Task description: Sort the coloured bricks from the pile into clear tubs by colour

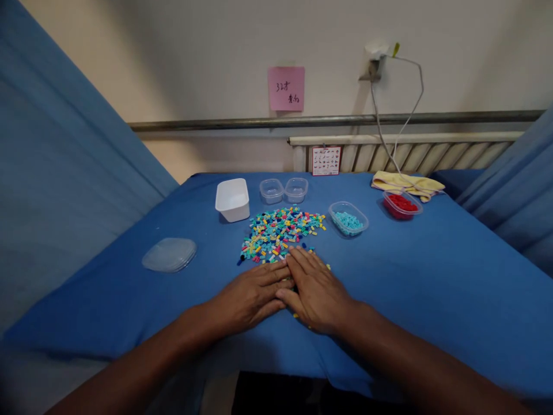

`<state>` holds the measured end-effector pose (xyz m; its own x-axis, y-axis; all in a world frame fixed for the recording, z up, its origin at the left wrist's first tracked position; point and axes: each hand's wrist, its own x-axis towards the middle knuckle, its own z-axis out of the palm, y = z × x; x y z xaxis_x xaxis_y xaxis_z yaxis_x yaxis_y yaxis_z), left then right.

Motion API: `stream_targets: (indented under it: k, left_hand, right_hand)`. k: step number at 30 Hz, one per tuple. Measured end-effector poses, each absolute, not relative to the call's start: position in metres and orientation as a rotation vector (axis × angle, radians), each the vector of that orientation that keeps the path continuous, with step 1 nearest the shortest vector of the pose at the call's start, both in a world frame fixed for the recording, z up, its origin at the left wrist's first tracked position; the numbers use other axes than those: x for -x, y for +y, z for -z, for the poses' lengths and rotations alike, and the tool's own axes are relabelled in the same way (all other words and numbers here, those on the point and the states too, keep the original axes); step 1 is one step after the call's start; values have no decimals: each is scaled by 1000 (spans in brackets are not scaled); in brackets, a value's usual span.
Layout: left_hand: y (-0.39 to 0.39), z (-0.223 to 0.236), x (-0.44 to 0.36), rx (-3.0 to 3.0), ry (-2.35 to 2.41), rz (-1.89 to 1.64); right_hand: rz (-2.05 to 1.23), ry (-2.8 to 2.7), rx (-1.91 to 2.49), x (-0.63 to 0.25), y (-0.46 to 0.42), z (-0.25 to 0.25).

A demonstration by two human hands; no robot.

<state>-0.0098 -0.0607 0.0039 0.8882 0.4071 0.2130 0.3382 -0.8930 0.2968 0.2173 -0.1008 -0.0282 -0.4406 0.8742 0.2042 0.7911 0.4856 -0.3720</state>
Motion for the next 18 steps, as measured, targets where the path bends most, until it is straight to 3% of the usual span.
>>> stream_targets:
  k: [6, 12, 18]
  left_hand:
    - [-66, -28, 41, -2743, 572, -261]
    - [-21, -12, 62, -2722, 1173, -207]
    - [31, 6, 36, -2846, 952, -40]
  right_hand:
    - [-400, -2464, 1330, -205, -94, 6]
    - [-416, -2542, 1319, -239, -66, -3]
    - [-552, -2652, 1215, -239, -64, 6]
